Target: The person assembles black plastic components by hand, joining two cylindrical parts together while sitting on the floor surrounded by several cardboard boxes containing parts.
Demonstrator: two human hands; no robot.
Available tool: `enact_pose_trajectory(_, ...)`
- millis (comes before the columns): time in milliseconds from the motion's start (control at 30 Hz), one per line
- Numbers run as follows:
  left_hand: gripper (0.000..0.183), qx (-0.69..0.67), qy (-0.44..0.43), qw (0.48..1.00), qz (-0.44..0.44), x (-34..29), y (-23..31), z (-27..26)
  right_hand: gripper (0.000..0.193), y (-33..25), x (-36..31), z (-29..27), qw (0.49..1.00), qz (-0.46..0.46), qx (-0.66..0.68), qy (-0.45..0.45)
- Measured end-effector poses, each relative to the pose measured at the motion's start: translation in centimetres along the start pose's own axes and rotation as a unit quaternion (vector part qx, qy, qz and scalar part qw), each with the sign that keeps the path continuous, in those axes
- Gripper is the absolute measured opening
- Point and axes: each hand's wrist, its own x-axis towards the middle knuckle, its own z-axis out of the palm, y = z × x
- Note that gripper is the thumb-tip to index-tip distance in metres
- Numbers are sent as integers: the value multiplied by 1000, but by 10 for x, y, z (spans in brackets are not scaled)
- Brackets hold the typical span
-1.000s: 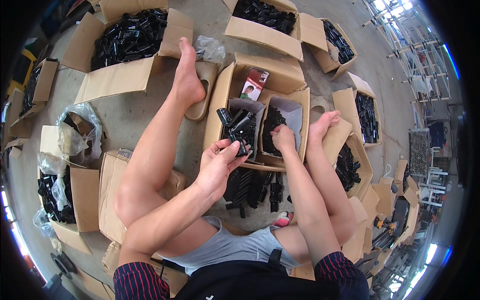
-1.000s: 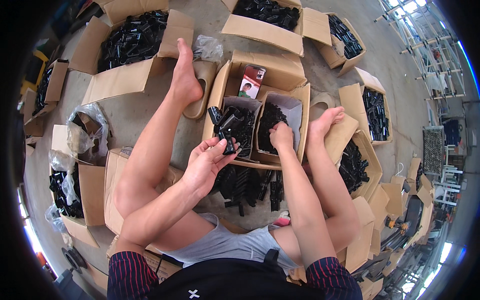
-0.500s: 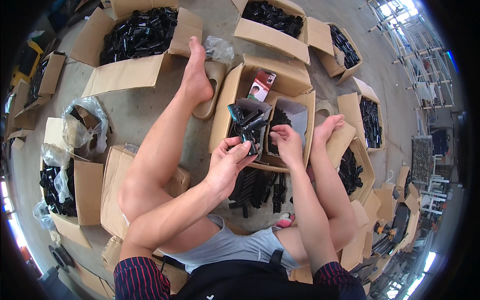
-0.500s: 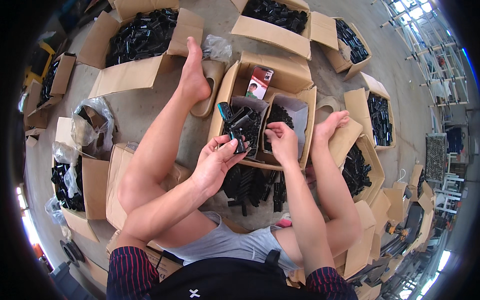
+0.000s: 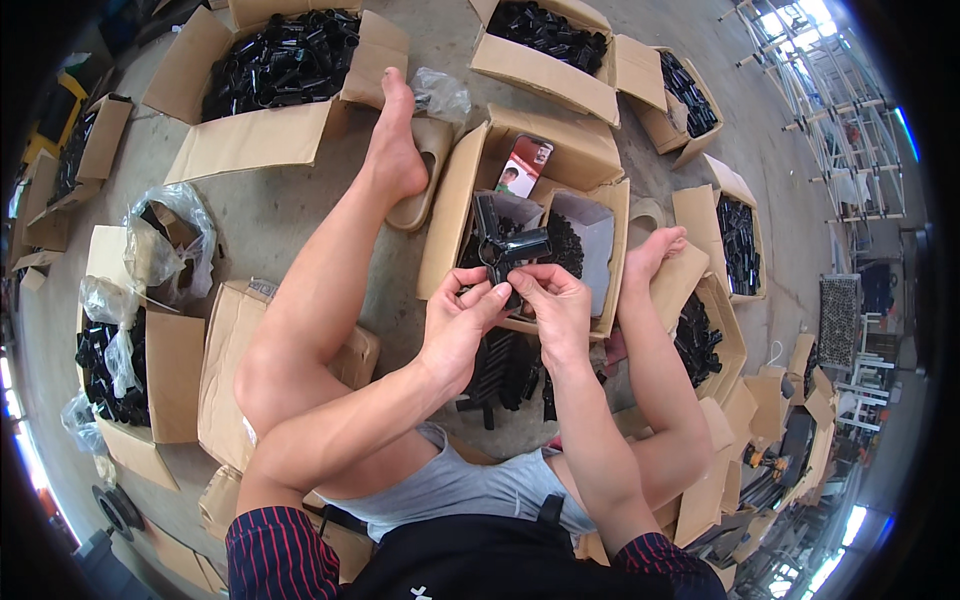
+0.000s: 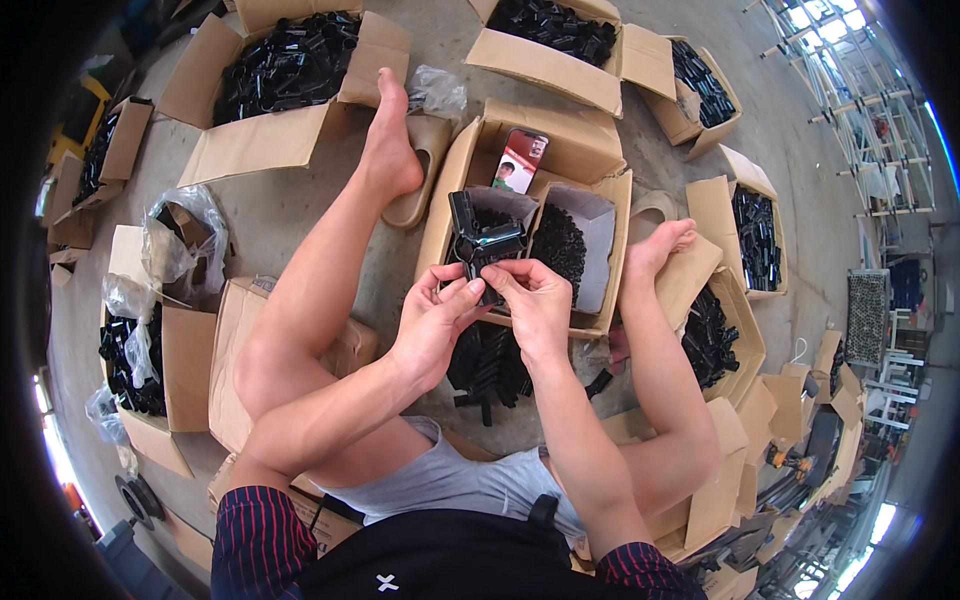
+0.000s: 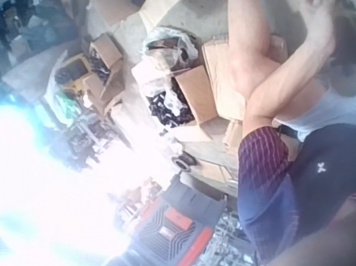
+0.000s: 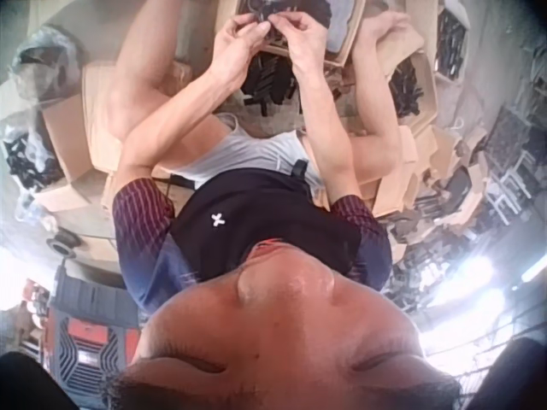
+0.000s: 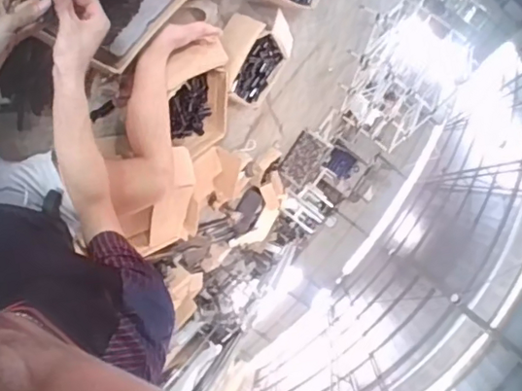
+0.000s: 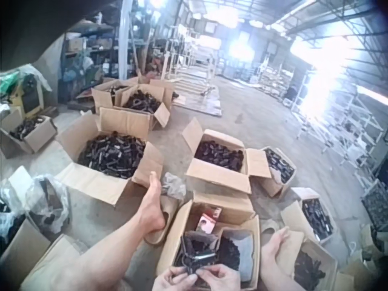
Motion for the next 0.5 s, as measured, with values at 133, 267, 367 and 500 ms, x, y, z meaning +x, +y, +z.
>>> enact_pose_trajectory(133, 30, 13, -4, 1000, 7, 1, -4, -2, 18, 6, 1, 1, 997, -49, -52, 26)
enact_pose_trajectory(267, 31, 19, 2, 1000, 6, 0, -2, 0, 22, 8, 1, 4, 994, -86, -56, 33)
enact_pose_trajectory(367, 31, 20, -1, 1000, 9, -1, -2, 1, 29, 15, 4, -1, 991, -89, -89, 36)
enact_pose_trajectory(500, 31, 23, -2, 1000, 17, -1, -2, -1, 32, 16, 5, -1, 977, -122, -168, 40)
